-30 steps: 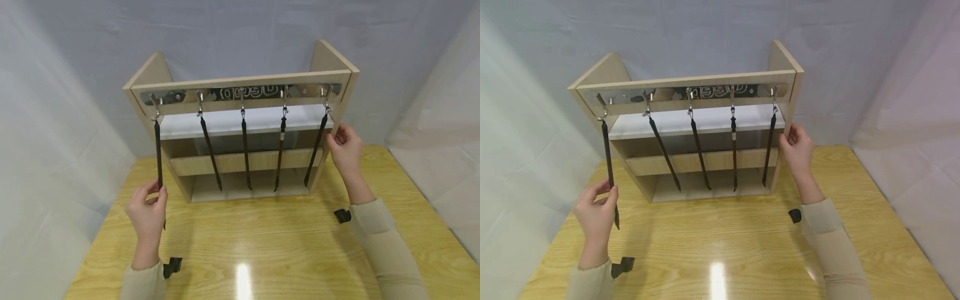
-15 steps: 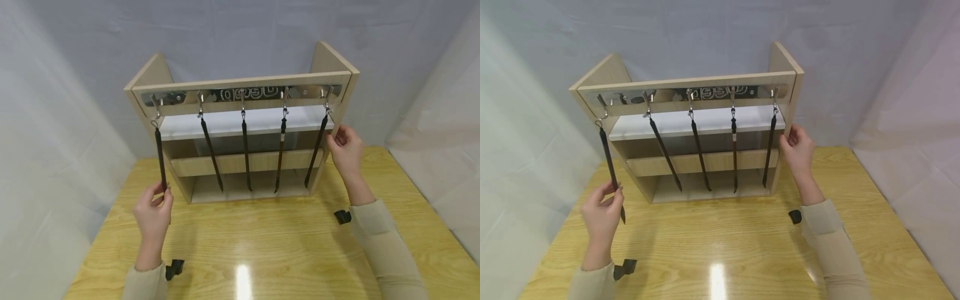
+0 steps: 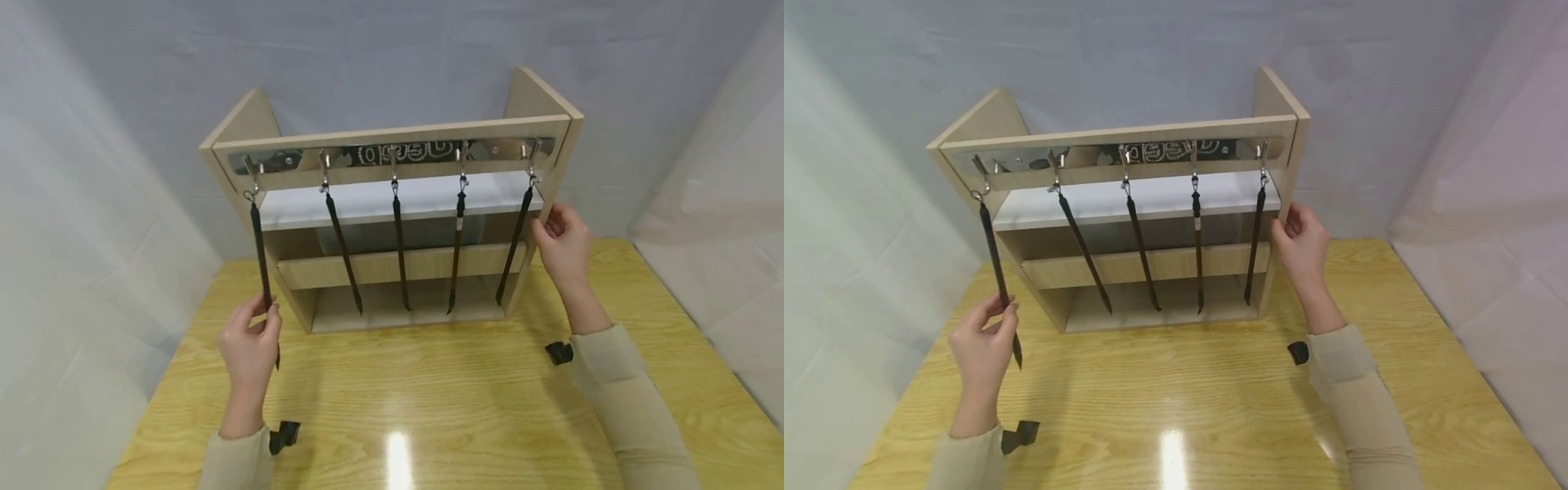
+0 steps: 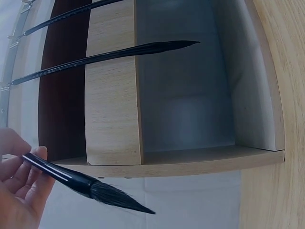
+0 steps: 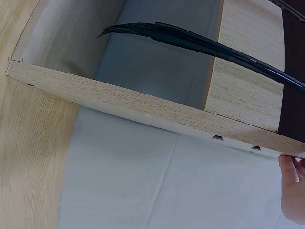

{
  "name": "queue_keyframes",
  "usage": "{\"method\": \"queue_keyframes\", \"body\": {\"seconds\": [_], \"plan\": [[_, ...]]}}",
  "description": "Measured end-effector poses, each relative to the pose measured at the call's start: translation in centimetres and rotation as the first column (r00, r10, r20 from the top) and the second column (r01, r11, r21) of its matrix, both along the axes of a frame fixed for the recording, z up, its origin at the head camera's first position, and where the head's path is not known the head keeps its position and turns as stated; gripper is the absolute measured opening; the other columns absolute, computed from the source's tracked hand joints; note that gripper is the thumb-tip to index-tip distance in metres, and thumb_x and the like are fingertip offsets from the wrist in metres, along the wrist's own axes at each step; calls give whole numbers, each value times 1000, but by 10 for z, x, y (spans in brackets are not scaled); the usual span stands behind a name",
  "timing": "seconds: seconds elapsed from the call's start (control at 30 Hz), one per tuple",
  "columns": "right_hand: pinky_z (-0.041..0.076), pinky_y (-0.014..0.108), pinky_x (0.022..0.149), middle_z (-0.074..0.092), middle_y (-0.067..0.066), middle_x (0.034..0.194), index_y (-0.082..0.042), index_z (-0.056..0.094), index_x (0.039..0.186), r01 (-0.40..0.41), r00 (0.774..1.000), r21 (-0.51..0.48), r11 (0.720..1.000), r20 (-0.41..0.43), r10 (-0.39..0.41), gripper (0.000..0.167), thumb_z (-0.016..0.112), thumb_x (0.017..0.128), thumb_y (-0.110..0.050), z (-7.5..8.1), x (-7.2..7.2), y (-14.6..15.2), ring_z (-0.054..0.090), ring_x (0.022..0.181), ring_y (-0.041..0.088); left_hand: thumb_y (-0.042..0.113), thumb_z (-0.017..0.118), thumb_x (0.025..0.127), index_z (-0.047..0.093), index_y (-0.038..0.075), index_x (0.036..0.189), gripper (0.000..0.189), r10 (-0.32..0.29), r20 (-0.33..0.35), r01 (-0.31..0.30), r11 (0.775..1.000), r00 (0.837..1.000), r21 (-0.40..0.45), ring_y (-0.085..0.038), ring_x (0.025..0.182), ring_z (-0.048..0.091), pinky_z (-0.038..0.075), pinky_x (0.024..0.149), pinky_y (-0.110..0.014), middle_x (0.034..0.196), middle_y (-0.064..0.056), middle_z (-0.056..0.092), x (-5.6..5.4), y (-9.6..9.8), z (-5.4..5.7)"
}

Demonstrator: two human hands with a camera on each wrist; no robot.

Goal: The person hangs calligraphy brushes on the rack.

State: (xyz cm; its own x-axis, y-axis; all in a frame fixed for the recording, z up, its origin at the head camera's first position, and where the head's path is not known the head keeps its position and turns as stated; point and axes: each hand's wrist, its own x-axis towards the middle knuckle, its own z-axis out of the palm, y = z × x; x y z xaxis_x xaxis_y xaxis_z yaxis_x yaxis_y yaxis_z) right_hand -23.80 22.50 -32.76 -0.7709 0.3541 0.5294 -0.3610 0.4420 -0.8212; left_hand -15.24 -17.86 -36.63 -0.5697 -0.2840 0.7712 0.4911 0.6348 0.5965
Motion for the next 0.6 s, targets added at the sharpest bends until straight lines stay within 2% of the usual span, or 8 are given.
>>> {"method": "queue_keyframes", "body": {"seconds": [0.3,0.6], "plan": [[48,21,78,61,21,99,11,56,104,-1,1000,-5,1000,-7,1,28,60,79,-3,1,1,-1,59,94,24,-11,59,73,64,-11,89,17,1,13,-1,1000,1000,11,-6,70,56,44,59,-5,79,-22,63,-1,-1,-1],[48,21,78,61,21,99,11,56,103,5,1000,2,1000,-9,-5,27,60,79,-2,0,0,-1,59,94,25,-12,58,73,63,-12,90,18,-6,33,6,1000,999,-11,-13,69,57,44,58,-4,78,-21,63,-4,-3,-2]]}}
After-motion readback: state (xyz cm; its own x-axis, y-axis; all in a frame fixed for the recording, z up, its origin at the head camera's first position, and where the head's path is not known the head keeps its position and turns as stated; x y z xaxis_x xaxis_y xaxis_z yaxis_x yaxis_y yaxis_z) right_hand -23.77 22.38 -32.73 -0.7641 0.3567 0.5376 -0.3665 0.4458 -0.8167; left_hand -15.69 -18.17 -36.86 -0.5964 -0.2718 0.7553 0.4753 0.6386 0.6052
